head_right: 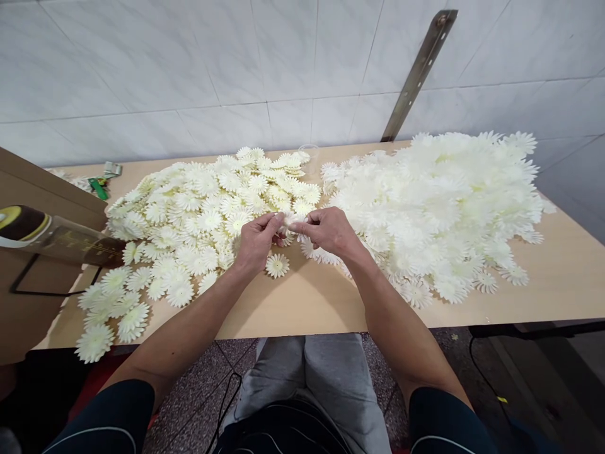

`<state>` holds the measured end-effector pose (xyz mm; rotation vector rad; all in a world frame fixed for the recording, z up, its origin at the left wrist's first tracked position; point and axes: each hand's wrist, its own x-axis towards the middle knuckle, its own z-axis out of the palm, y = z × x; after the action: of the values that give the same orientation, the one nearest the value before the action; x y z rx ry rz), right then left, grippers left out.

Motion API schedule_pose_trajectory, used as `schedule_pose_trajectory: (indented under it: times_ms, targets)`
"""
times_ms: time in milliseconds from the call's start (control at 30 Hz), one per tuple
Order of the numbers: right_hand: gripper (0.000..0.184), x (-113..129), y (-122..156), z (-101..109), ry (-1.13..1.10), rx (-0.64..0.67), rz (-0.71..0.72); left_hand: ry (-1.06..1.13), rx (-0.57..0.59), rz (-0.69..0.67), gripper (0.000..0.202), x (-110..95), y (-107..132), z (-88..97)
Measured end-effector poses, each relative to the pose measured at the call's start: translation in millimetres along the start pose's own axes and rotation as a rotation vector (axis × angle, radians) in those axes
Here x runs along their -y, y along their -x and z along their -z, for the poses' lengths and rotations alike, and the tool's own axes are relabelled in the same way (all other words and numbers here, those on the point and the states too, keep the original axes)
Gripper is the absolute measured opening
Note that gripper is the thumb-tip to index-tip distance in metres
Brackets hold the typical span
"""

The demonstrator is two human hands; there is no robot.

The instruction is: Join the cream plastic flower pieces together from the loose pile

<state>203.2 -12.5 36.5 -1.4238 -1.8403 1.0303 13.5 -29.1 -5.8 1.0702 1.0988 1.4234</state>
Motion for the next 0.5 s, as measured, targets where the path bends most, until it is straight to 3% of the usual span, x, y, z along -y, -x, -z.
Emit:
schedule_pose_trajectory:
  times_ms: [167, 367, 433, 500]
  targets:
    - [0.064, -9.5, -1.5, 13.7, -0.201, 0.044, 0.026, 0.000, -0.158, -0.047, 0.050, -2.1, -5.2, 3.7]
    - [0.076, -10.0, -3.5, 15.9, -0.201, 0.027, 0.033, 0.008, -0.099, -0.009, 0.055, 0.1, -3.0, 0.2]
    - [0.071, -11.8, -3.0, 19.1, -0.101, -0.046, 0.022, 0.012, -0.077, -0.003, 0.056, 0.9, -1.2, -1.5]
    - [0.059, -16.0, -2.2, 25.9, 0.052, -0.219, 0.038, 0.014, -0.067, 0.001, 0.055, 1.2, 0.0, -2.6]
